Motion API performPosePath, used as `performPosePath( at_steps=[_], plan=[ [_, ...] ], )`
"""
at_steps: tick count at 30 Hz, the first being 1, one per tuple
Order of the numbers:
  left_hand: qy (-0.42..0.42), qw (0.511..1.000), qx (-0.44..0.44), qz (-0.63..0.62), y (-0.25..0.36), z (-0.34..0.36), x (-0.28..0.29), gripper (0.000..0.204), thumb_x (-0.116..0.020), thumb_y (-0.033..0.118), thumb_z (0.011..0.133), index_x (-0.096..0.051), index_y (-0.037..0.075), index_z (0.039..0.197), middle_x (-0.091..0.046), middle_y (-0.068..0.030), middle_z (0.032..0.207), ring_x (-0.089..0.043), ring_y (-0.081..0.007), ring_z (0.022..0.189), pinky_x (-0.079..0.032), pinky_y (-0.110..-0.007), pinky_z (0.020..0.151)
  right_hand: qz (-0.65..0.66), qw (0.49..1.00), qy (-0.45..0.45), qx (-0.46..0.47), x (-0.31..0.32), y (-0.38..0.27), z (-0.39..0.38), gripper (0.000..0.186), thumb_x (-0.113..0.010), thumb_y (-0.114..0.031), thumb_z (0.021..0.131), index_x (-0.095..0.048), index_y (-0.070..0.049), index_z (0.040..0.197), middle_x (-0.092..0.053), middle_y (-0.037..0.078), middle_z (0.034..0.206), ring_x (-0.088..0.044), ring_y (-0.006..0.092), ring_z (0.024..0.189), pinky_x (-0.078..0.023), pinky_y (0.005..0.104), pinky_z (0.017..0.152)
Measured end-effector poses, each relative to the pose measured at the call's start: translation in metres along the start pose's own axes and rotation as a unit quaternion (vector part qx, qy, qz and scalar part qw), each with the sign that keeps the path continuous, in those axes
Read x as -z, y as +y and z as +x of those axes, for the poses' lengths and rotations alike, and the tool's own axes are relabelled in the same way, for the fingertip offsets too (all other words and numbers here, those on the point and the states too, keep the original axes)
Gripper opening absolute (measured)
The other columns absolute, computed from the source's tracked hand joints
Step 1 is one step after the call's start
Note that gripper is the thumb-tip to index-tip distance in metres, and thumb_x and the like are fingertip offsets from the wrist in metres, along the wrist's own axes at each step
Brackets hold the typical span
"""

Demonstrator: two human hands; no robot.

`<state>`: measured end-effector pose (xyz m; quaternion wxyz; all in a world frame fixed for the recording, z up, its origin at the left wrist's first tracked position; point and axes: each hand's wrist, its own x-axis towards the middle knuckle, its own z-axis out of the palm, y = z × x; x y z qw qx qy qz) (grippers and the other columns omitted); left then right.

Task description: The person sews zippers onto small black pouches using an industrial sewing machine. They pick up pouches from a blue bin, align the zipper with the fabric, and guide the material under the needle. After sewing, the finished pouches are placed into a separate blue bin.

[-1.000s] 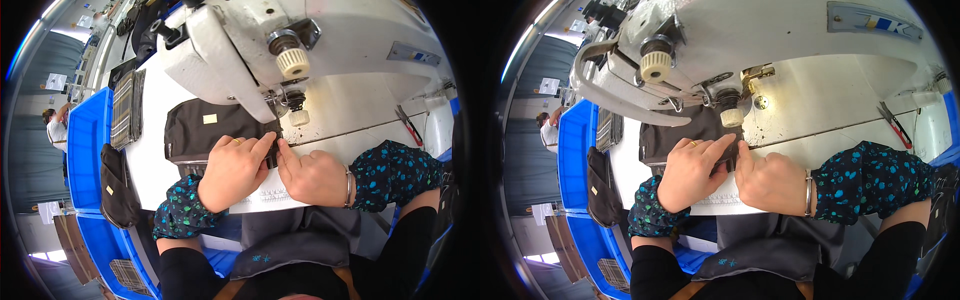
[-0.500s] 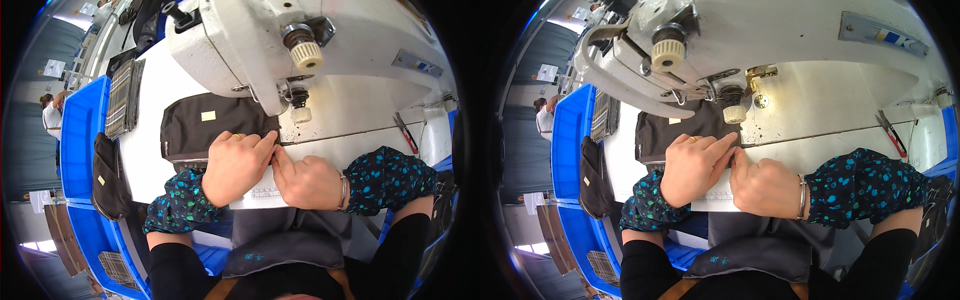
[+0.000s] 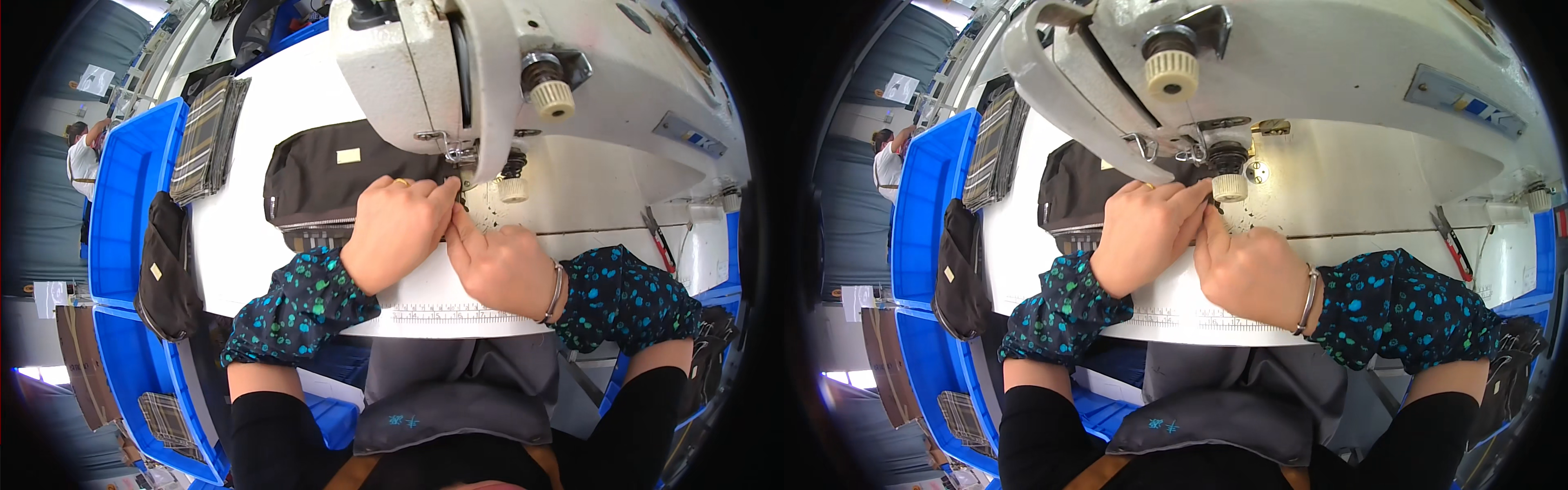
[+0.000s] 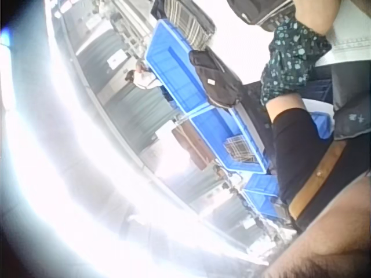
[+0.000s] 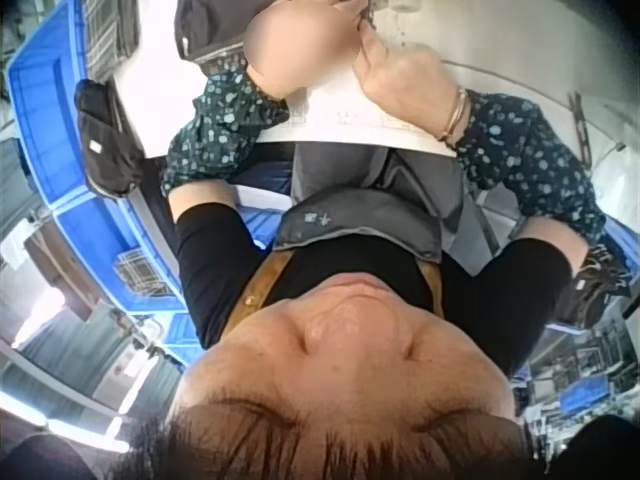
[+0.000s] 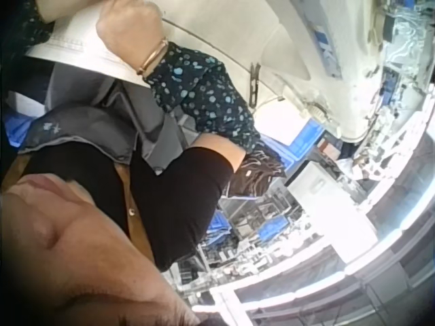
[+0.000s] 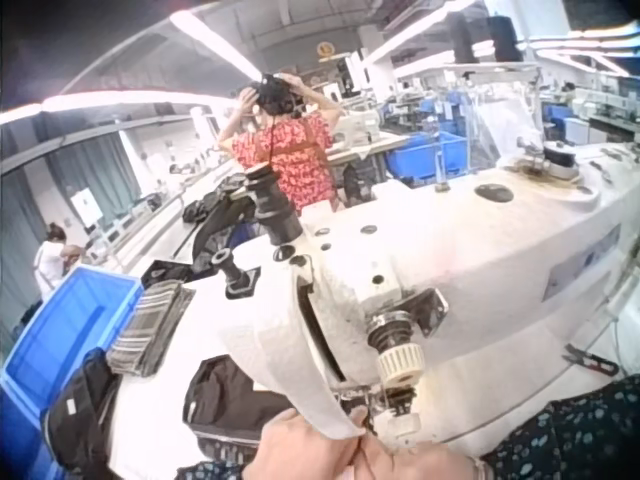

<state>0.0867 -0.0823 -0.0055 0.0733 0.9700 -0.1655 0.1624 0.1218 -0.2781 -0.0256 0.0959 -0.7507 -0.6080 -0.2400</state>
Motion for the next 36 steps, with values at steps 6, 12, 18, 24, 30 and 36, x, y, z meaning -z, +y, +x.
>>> performPosePath(
  at_steps=[6, 12, 18, 24, 30, 36],
  plan=[
    [0.003, 1.0, 0.012, 0.019, -0.005, 0.005, -0.001, 0.024, -0.072, 0.021, 0.089, -0.078, 0.011, 0.11, -0.066, -0.0035, 0.075, -0.067, -0.0248, 0.065, -0.05, -0.036, 0.062, -0.013, 1.0, -0.006, -0.009, -0.004, 0.008, 0.002, 0.028, -0.067, -0.013, 0.075, -0.073, 0.008, 0.093, -0.074, 0.031, 0.104, -0.06, 0.0133, 0.047, -0.045, 0.0281, 0.044],
    [0.053, 0.998, 0.006, 0.015, 0.004, -0.004, 0.019, 0.015, -0.081, 0.015, 0.08, -0.079, 0.012, 0.094, -0.062, 0.0002, 0.081, -0.063, -0.0219, 0.065, -0.049, -0.035, 0.061, 0.015, 1.0, 0.002, -0.014, -0.003, 0.008, -0.001, 0.027, -0.067, -0.014, 0.077, -0.073, 0.006, 0.094, -0.074, 0.028, 0.107, -0.061, 0.0136, 0.05, -0.047, 0.0294, 0.047],
    [0.054, 0.995, -0.018, 0.083, 0.018, -0.017, 0.015, 0.031, -0.076, 0.005, 0.069, -0.08, 0.014, 0.098, -0.06, 0.0018, 0.092, -0.062, -0.0171, 0.071, -0.05, -0.031, 0.058, 0.049, 0.999, 0.008, -0.009, -0.002, 0.006, -0.002, 0.029, -0.066, -0.016, 0.078, -0.073, 0.004, 0.098, -0.074, 0.025, 0.108, -0.062, 0.0134, 0.052, -0.048, 0.0294, 0.048],
    [0.029, 0.999, 0.003, 0.021, 0.013, -0.015, 0.013, 0.04, -0.077, 0.006, 0.067, -0.081, 0.016, 0.105, -0.062, 0.0013, 0.095, -0.064, -0.0185, 0.08, -0.053, -0.031, 0.064, 0.057, 0.998, 0.017, 0.0, -0.002, 0.004, -0.003, 0.028, -0.066, -0.015, 0.08, -0.073, 0.003, 0.1, -0.073, 0.026, 0.11, -0.063, 0.0128, 0.053, -0.049, 0.0284, 0.048],
    [0.015, 1.0, -0.001, 0.027, 0.012, -0.014, 0.013, 0.03, -0.073, 0.014, 0.075, -0.078, 0.014, 0.104, -0.059, -0.0002, 0.098, -0.063, -0.0203, 0.087, -0.054, -0.033, 0.064, 0.063, 0.998, 0.015, -0.005, -0.002, 0.003, -0.003, 0.026, -0.066, -0.015, 0.081, -0.072, 0.004, 0.099, -0.072, 0.026, 0.112, -0.063, 0.0134, 0.052, -0.049, 0.0284, 0.048],
    [0.012, 0.999, 0.032, -0.01, 0.011, -0.011, 0.018, 0.039, -0.077, 0.005, 0.071, -0.081, 0.019, 0.107, -0.069, 0.0013, 0.109, -0.067, -0.0243, 0.088, -0.056, -0.034, 0.065, 0.076, 0.997, 0.015, -0.016, -0.005, 0.003, -0.003, 0.025, -0.067, -0.014, 0.081, -0.07, 0.004, 0.097, -0.072, 0.025, 0.111, -0.063, 0.0142, 0.051, -0.049, 0.0294, 0.046]
  ],
)
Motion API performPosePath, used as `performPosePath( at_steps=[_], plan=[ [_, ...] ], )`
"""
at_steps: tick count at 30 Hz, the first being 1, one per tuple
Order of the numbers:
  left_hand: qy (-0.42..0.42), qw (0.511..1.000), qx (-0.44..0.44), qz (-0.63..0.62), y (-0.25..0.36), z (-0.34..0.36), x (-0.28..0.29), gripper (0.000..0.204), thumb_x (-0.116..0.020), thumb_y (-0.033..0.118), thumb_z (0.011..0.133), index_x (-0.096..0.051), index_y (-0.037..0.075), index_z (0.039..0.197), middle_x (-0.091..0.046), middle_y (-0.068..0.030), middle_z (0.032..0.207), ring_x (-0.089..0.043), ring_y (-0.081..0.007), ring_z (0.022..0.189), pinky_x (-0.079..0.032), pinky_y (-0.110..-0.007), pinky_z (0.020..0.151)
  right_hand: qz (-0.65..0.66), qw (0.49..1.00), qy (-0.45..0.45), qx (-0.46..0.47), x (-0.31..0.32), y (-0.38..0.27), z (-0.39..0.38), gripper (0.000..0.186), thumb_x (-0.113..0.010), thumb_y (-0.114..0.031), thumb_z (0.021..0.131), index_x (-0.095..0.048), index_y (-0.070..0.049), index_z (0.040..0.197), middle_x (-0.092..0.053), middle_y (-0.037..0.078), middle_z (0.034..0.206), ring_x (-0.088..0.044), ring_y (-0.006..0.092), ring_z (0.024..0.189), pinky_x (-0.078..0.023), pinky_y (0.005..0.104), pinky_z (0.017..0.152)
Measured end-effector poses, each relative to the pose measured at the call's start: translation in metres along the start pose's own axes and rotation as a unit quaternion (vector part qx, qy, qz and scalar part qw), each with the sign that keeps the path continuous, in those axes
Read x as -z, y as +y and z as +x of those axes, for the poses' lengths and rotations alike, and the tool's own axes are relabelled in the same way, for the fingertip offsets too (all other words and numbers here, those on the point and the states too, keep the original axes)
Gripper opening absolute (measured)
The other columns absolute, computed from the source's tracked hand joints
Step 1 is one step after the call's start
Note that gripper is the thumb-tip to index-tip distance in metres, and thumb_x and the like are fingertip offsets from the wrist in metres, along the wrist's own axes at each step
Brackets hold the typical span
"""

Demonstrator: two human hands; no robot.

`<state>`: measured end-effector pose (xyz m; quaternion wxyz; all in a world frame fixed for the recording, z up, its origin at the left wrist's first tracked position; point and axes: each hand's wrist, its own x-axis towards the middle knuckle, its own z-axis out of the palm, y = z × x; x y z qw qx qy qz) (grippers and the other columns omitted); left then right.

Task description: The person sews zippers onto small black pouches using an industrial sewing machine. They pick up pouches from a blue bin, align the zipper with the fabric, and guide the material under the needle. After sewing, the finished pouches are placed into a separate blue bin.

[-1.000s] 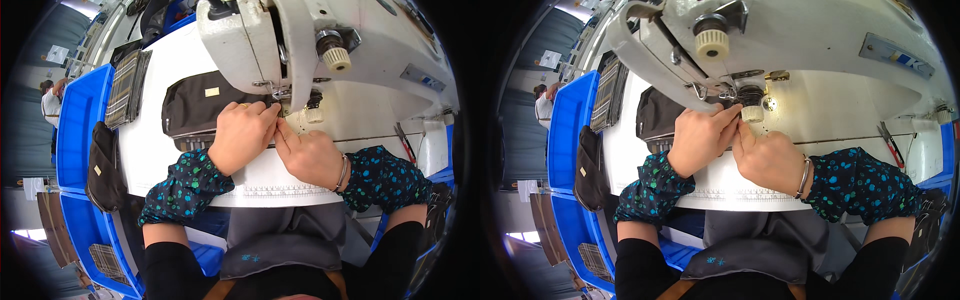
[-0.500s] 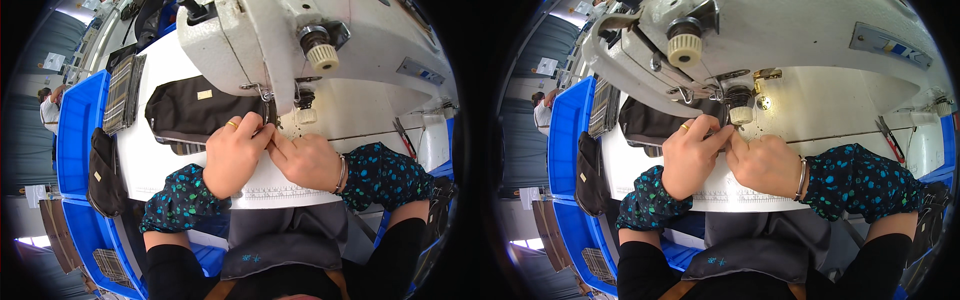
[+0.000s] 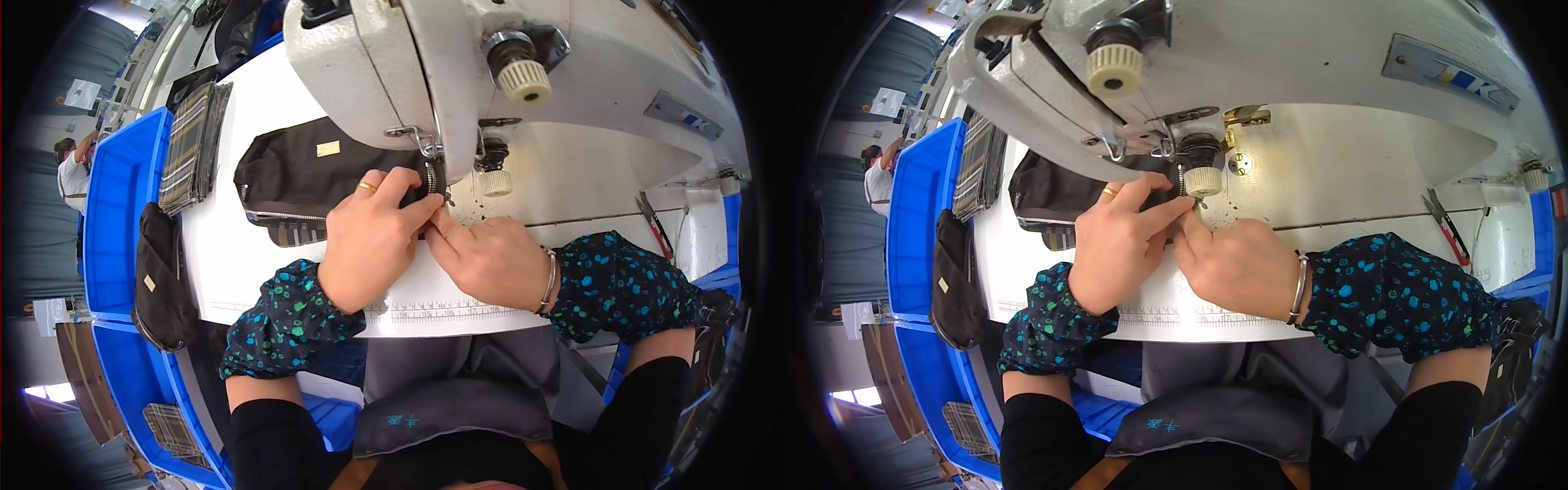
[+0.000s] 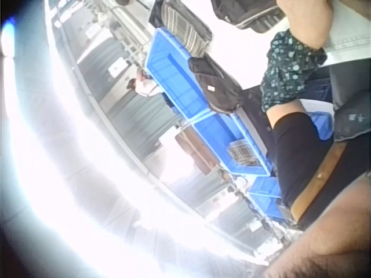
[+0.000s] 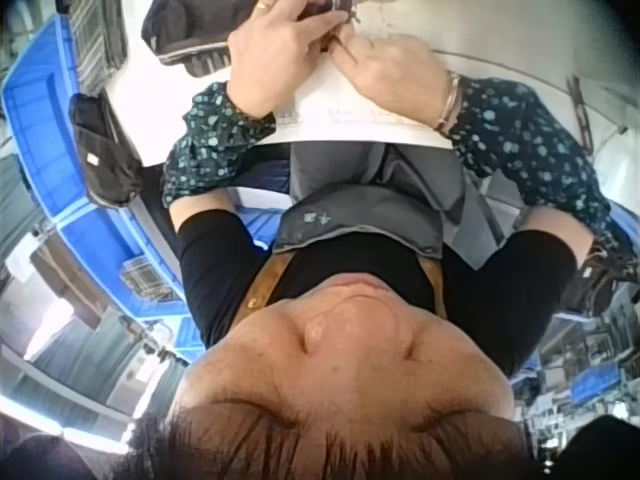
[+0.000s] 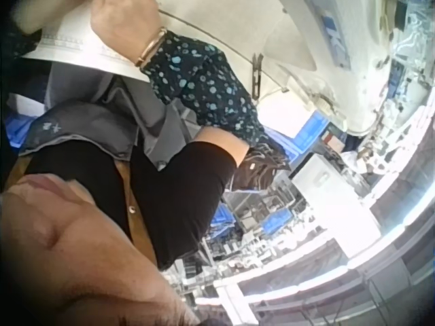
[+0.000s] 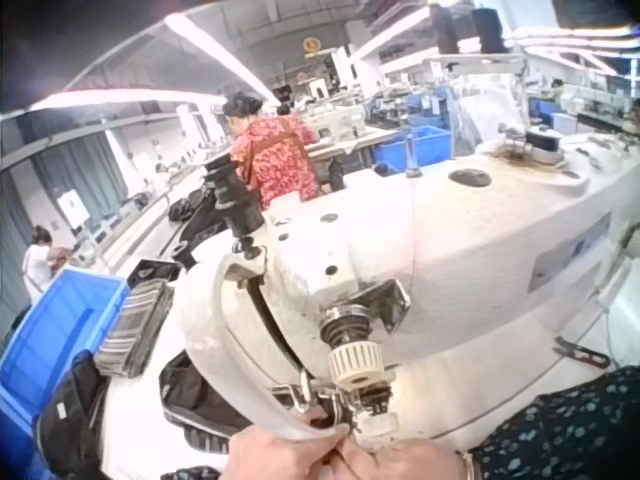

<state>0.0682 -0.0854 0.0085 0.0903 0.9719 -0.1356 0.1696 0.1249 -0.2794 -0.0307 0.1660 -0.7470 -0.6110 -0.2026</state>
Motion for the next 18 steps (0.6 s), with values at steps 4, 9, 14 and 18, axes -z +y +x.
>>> performPosePath(
  at_steps=[4, 9, 14, 18],
  plan=[
    [-0.018, 1.0, 0.009, 0.013, -0.003, 0.003, -0.001, 0.035, -0.077, 0.009, 0.075, -0.08, 0.019, 0.108, -0.062, 0.0015, 0.099, -0.064, -0.0219, 0.09, -0.055, -0.035, 0.053, 0.001, 1.0, -0.003, -0.016, -0.001, 0.003, 0.004, 0.025, -0.067, -0.013, 0.081, -0.07, 0.004, 0.098, -0.072, 0.023, 0.109, -0.063, 0.0144, 0.051, -0.048, 0.0298, 0.045],
    [-0.029, 0.999, 0.018, 0.026, -0.003, 0.01, -0.003, 0.036, -0.077, 0.011, 0.075, -0.078, 0.018, 0.111, -0.061, -0.001, 0.096, -0.065, -0.024, 0.09, -0.055, -0.036, 0.055, -0.006, 0.999, -0.009, -0.043, -0.005, 0.008, 0.006, 0.024, -0.066, -0.013, 0.083, -0.069, 0.001, 0.102, -0.072, 0.017, 0.108, -0.061, 0.015, 0.051, -0.048, 0.0306, 0.046],
    [-0.07, 0.997, 0.026, -0.008, -0.005, 0.019, -0.002, 0.031, -0.075, 0.01, 0.078, -0.077, 0.012, 0.109, -0.062, -0.0069, 0.096, -0.067, -0.0295, 0.089, -0.057, -0.04, 0.064, -0.021, 0.997, -0.042, -0.064, -0.004, 0.016, 0.007, 0.021, -0.065, -0.011, 0.087, -0.07, -0.001, 0.106, -0.074, 0.014, 0.12, -0.061, 0.0167, 0.053, -0.049, 0.0315, 0.048],
    [-0.087, 0.995, 0.016, -0.048, -0.011, 0.024, 0.002, 0.03, -0.075, 0.008, 0.081, -0.076, 0.006, 0.111, -0.065, -0.0113, 0.094, -0.068, -0.0331, 0.08, -0.056, -0.043, 0.066, -0.005, 0.997, 0.005, -0.074, -0.006, 0.02, 0.008, 0.013, -0.066, -0.012, 0.086, -0.066, -0.005, 0.096, -0.07, 0.009, 0.103, -0.064, 0.017, 0.056, -0.05, 0.0319, 0.048]
  ],
)
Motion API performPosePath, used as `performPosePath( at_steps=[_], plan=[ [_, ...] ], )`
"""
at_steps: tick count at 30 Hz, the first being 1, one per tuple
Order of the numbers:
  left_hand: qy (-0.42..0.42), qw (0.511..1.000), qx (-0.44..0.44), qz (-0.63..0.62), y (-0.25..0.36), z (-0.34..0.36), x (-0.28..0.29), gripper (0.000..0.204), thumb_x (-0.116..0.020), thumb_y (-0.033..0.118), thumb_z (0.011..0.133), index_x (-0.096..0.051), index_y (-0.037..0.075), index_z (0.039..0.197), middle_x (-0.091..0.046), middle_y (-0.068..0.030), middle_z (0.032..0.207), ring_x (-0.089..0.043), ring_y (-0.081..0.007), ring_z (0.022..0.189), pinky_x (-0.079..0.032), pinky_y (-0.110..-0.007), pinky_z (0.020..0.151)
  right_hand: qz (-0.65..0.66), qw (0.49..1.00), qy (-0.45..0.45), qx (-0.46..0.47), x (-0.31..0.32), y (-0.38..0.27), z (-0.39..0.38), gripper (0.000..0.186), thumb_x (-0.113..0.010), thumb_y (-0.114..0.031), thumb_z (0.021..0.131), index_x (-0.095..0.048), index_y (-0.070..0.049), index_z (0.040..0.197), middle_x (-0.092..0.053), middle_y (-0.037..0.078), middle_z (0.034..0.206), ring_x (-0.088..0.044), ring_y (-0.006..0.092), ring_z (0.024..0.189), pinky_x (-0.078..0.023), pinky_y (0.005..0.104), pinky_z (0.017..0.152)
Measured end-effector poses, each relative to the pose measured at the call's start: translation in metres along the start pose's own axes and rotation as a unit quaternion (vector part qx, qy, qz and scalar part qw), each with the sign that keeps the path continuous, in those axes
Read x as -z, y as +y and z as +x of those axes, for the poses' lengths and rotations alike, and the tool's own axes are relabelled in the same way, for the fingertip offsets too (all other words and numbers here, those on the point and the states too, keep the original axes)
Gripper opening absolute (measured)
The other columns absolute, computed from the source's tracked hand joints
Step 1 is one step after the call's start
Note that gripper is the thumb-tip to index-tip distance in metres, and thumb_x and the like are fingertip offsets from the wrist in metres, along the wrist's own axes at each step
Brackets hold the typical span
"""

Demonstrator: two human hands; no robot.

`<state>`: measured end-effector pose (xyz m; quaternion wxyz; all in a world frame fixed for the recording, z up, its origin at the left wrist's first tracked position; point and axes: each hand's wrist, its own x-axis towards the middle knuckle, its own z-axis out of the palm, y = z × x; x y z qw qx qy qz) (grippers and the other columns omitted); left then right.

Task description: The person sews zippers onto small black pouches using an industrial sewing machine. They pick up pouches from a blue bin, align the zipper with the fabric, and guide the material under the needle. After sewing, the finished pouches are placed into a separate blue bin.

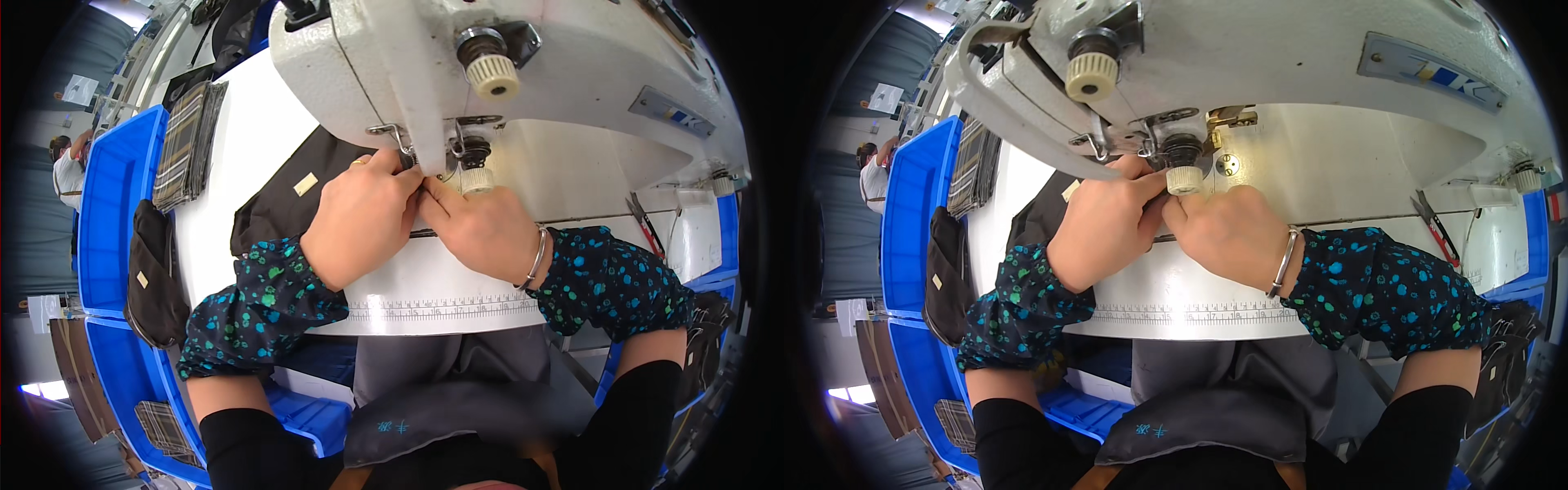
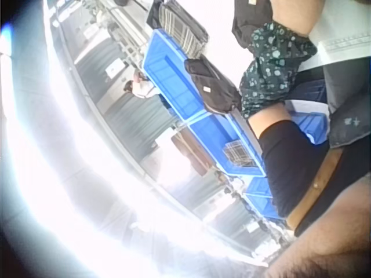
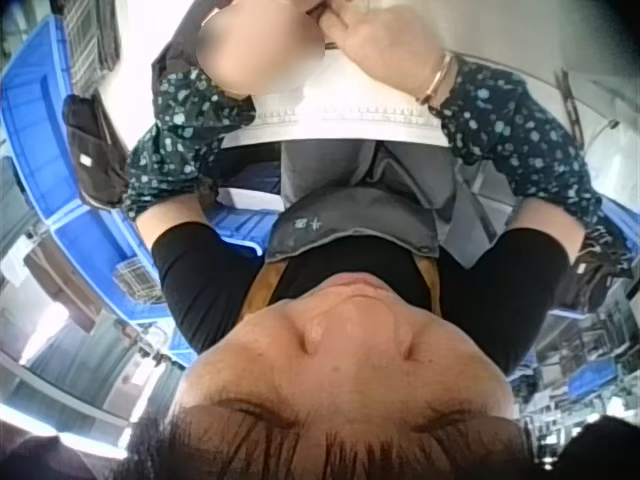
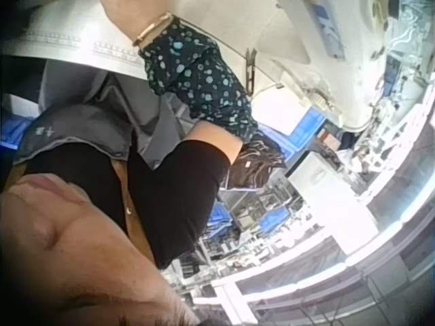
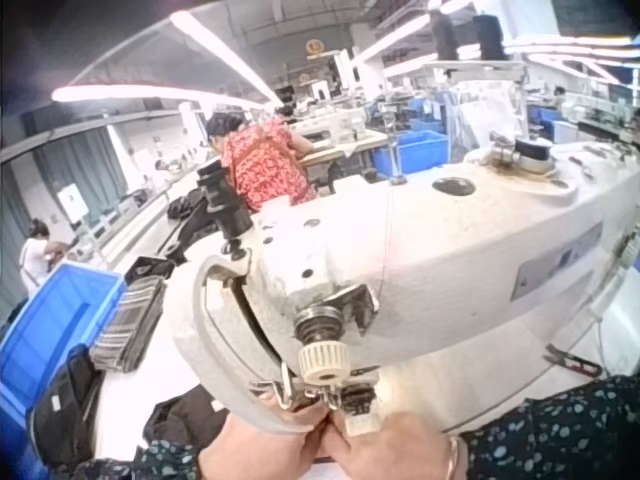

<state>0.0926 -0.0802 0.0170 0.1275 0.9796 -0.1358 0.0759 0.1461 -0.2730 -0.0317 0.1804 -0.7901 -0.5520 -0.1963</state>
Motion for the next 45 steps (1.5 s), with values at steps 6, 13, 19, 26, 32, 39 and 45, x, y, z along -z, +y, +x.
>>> performPosePath(
  at_steps=[6, 13, 19, 26, 32, 39, 45],
  plan=[
    [-0.045, 0.997, 0.01, -0.064, -0.002, 0.002, 0.017, 0.03, -0.073, 0.007, 0.084, -0.076, 0.005, 0.114, -0.067, -0.0152, 0.097, -0.068, -0.037, 0.084, -0.056, -0.045, 0.074, 0.009, 1.0, 0.019, -0.006, 0.001, 0.002, 0.003, 0.008, -0.066, -0.013, 0.083, -0.059, -0.009, 0.084, -0.06, 0.001, 0.07, -0.067, 0.0159, 0.06, -0.05, 0.0328, 0.05],
    [-0.055, 0.99, 0.015, -0.126, -0.019, 0.0, 0.019, 0.031, -0.07, 0.004, 0.086, -0.077, 0.01, 0.115, -0.065, -0.0149, 0.091, -0.068, -0.0369, 0.081, -0.057, -0.043, 0.073, 0.026, 0.998, 0.043, 0.027, -0.002, -0.001, 0.005, 0.011, -0.066, -0.014, 0.083, -0.062, -0.007, 0.09, -0.06, 0.003, 0.076, -0.065, 0.0173, 0.058, -0.051, 0.0332, 0.051],
    [-0.077, 0.989, -0.077, 0.096, -0.013, 0.002, 0.024, 0.032, -0.068, 0.006, 0.086, -0.076, 0.008, 0.116, -0.063, -0.0105, 0.09, -0.069, -0.0289, 0.078, -0.057, -0.039, 0.062, 0.033, 0.998, -0.038, 0.046, 0.0, 0.002, 0.004, 0.03, -0.065, -0.01, 0.082, -0.068, 0.001, 0.11, -0.072, 0.014, 0.116, -0.067, 0.0172, 0.06, -0.054, 0.0324, 0.051],
    [-0.143, 0.984, -0.083, -0.061, -0.024, 0.006, 0.034, 0.045, -0.071, 0.015, 0.084, -0.069, 0.0, 0.126, -0.064, -0.0149, 0.096, -0.067, -0.031, 0.081, -0.056, -0.041, 0.071, 0.031, 0.997, 0.0, 0.068, 0.003, 0.003, 0.008, 0.016, -0.067, -0.012, 0.08, -0.065, 0.001, 0.089, -0.062, 0.007, 0.074, -0.067, 0.0185, 0.058, -0.052, 0.0335, 0.049],
    [-0.221, 0.944, 0.012, -0.244, -0.027, -0.002, 0.034, 0.054, -0.068, 0.013, 0.09, -0.059, -0.005, 0.14, -0.063, -0.0161, 0.096, -0.063, -0.0265, 0.082, -0.051, -0.038, 0.075, 0.026, 0.996, -0.029, 0.082, 0.011, 0.006, 0.005, 0.015, -0.067, -0.011, 0.081, -0.065, 0.001, 0.089, -0.063, 0.007, 0.077, -0.066, 0.0179, 0.057, -0.052, 0.033, 0.049],
    [-0.215, 0.935, 0.026, -0.279, -0.026, -0.002, 0.029, 0.054, -0.068, 0.015, 0.091, -0.059, -0.003, 0.141, -0.061, -0.0158, 0.094, -0.061, -0.025, 0.081, -0.05, -0.036, 0.074, 0.019, 0.996, -0.018, 0.081, 0.01, 0.006, 0.002, 0.014, -0.067, -0.011, 0.08, -0.066, 0.001, 0.088, -0.063, 0.007, 0.078, -0.066, 0.0176, 0.056, -0.052, 0.0333, 0.048],
    [-0.204, 0.938, 0.046, -0.276, -0.02, 0.004, 0.029, 0.055, -0.067, 0.018, 0.089, -0.061, -0.001, 0.14, -0.061, -0.0195, 0.093, -0.063, -0.0298, 0.079, -0.053, -0.039, 0.075, 0.008, 0.997, -0.014, 0.078, 0.011, 0.008, 0.004, 0.011, -0.067, -0.012, 0.081, -0.064, -0.002, 0.084, -0.061, 0.006, 0.074, -0.066, 0.0175, 0.056, -0.051, 0.033, 0.048]
  ],
)
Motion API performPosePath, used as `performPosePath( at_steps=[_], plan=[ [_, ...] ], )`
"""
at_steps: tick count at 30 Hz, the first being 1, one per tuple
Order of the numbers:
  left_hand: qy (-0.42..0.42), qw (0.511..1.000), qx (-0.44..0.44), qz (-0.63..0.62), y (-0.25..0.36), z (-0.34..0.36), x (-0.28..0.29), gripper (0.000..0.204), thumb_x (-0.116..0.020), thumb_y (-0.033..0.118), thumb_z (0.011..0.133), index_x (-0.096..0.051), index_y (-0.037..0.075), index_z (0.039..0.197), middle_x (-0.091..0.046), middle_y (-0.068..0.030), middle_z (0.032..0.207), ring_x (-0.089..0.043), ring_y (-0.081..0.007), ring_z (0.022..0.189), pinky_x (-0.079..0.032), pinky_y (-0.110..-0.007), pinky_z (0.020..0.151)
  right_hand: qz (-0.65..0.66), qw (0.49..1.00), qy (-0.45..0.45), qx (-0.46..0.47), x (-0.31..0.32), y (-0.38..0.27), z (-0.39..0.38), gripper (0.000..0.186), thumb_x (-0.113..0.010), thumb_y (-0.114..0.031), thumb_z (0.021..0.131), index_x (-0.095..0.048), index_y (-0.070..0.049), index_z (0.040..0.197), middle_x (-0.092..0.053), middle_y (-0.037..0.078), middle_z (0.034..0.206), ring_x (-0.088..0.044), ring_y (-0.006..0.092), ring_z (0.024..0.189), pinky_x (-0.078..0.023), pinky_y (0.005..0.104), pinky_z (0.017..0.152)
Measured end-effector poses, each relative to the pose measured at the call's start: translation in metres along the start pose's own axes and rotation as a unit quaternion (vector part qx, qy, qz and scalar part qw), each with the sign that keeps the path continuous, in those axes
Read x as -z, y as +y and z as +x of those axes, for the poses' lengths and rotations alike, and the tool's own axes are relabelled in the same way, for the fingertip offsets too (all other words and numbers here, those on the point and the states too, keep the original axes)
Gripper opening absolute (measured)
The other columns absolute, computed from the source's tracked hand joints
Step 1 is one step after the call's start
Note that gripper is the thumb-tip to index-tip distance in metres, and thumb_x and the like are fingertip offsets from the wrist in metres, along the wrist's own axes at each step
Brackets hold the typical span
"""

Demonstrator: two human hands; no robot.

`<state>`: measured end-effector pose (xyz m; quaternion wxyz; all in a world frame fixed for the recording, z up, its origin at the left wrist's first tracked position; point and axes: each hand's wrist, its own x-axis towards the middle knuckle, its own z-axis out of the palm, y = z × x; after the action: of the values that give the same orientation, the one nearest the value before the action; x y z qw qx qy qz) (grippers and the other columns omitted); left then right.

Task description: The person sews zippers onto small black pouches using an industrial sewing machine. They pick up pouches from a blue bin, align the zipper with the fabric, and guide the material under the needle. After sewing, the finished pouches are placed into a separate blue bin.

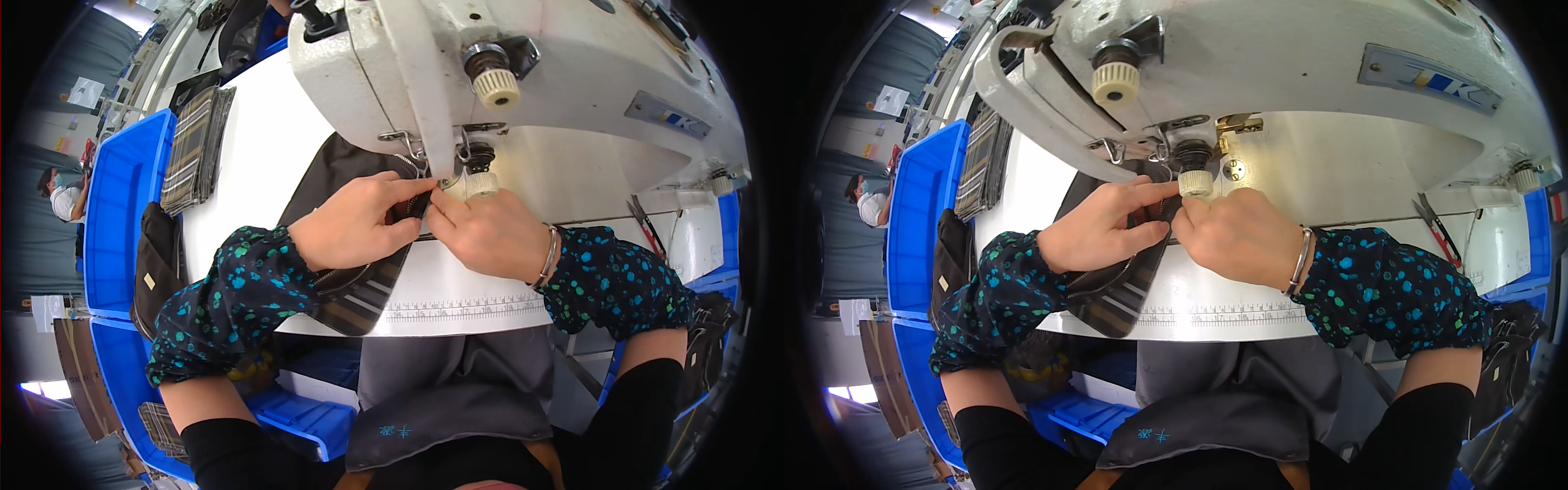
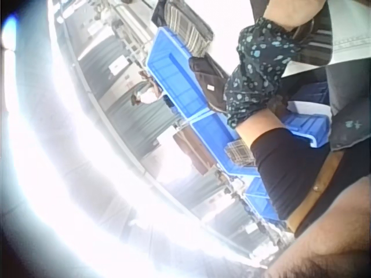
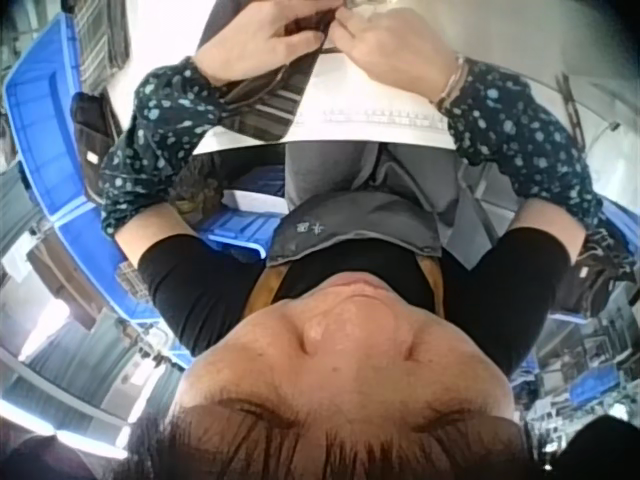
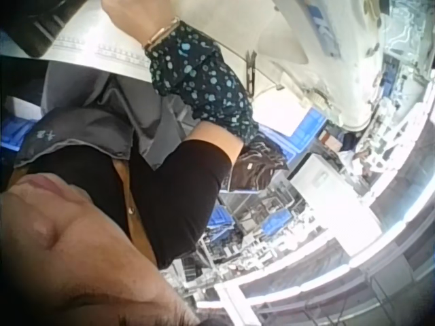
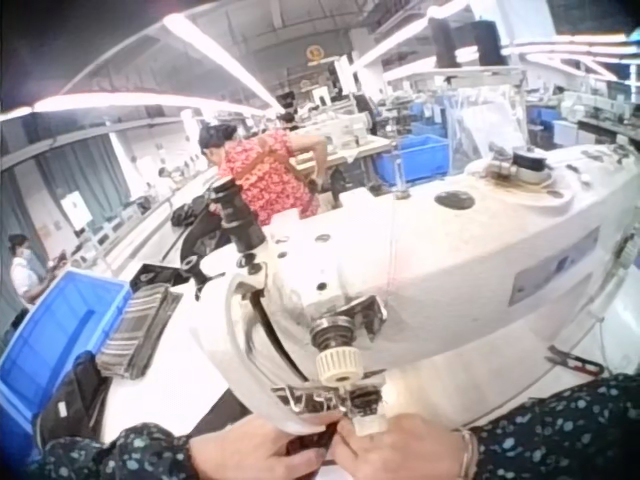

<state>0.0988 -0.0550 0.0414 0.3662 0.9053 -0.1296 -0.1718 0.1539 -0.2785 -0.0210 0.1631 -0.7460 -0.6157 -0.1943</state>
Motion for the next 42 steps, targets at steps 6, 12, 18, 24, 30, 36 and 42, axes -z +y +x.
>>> performPosePath(
  at_steps=[6, 12, 18, 24, 30, 36, 42],
  plan=[
    [0.037, 0.999, 0.015, -0.031, 0.004, -0.001, -0.014, 0.055, -0.066, 0.018, 0.089, -0.059, -0.002, 0.141, -0.061, -0.0193, 0.095, -0.063, -0.0296, 0.081, -0.053, -0.039, 0.076, -0.001, 1.0, 0.008, -0.015, -0.005, 0.001, -0.002, 0.009, -0.068, -0.013, 0.08, -0.063, -0.005, 0.082, -0.061, 0.004, 0.07, -0.067, 0.0188, 0.057, -0.052, 0.0331, 0.05],
    [0.004, 0.951, 0.154, -0.267, 0.009, -0.008, -0.029, 0.032, -0.054, 0.008, 0.102, -0.054, 0.0, 0.132, -0.059, -0.0079, 0.098, -0.063, -0.012, 0.087, -0.054, -0.029, 0.061, 0.033, 0.999, 0.013, -0.028, 0.003, 0.006, 0.0, 0.009, -0.067, -0.014, 0.079, -0.063, -0.006, 0.082, -0.063, 0.006, 0.069, -0.068, 0.0242, 0.06, -0.053, 0.0388, 0.053],
    [0.038, 0.966, 0.123, -0.224, 0.01, -0.006, -0.026, 0.017, -0.054, 0.013, 0.104, -0.055, -0.001, 0.115, -0.063, -0.0086, 0.097, -0.069, -0.0188, 0.085, -0.061, -0.032, 0.066, 0.036, 0.996, 0.021, -0.081, 0.004, 0.004, 0.007, 0.016, -0.064, -0.015, 0.087, -0.064, -0.005, 0.1, -0.061, 0.007, 0.063, -0.068, 0.0264, 0.06, -0.052, 0.0421, 0.052],
    [0.199, 0.948, -0.003, 0.249, 0.01, -0.004, -0.043, 0.033, -0.066, 0.016, 0.094, -0.067, 0.003, 0.125, -0.072, -0.018, 0.099, -0.072, -0.0362, 0.081, -0.059, -0.045, 0.069, -0.01, 0.997, -0.018, -0.072, 0.001, 0.004, 0.007, 0.026, -0.064, -0.014, 0.089, -0.063, -0.004, 0.112, -0.064, 0.005, 0.069, -0.07, 0.0259, 0.062, -0.053, 0.0391, 0.051],
    [0.234, 0.911, 0.008, 0.339, 0.006, -0.016, -0.027, 0.022, -0.066, 0.027, 0.094, -0.071, 0.006, 0.088, -0.066, -0.0117, 0.078, -0.069, -0.0328, 0.065, -0.055, -0.045, 0.058, 0.003, 0.997, -0.043, -0.062, 0.005, 0.005, 0.008, 0.029, -0.064, -0.012, 0.087, -0.063, -0.004, 0.115, -0.07, 0.007, 0.091, -0.071, 0.0246, 0.068, -0.055, 0.0369, 0.053],
    [0.151, 0.903, 0.042, 0.401, 0.023, -0.031, -0.008, 0.016, -0.07, 0.021, 0.088, -0.076, 0.008, 0.08, -0.07, -0.0078, 0.088, -0.07, -0.0268, 0.083, -0.056, -0.041, 0.067, 0.007, 0.999, -0.021, -0.033, -0.009, 0.005, 0.003, 0.021, -0.064, -0.014, 0.085, -0.064, -0.009, 0.105, -0.064, 0.004, 0.088, -0.068, 0.0213, 0.067, -0.053, 0.0345, 0.052],
    [0.135, 0.933, -0.152, 0.298, 0.001, -0.026, -0.023, 0.035, -0.078, 0.006, 0.079, -0.073, 0.007, 0.114, -0.07, -0.0064, 0.122, -0.066, -0.026, 0.112, -0.047, -0.047, 0.106, 0.028, 0.993, 0.043, 0.11, -0.01, -0.004, -0.001, 0.012, -0.067, -0.018, 0.076, -0.064, -0.009, 0.085, -0.054, 0.001, 0.078, -0.061, 0.0144, 0.061, -0.047, 0.0303, 0.048]
  ],
)
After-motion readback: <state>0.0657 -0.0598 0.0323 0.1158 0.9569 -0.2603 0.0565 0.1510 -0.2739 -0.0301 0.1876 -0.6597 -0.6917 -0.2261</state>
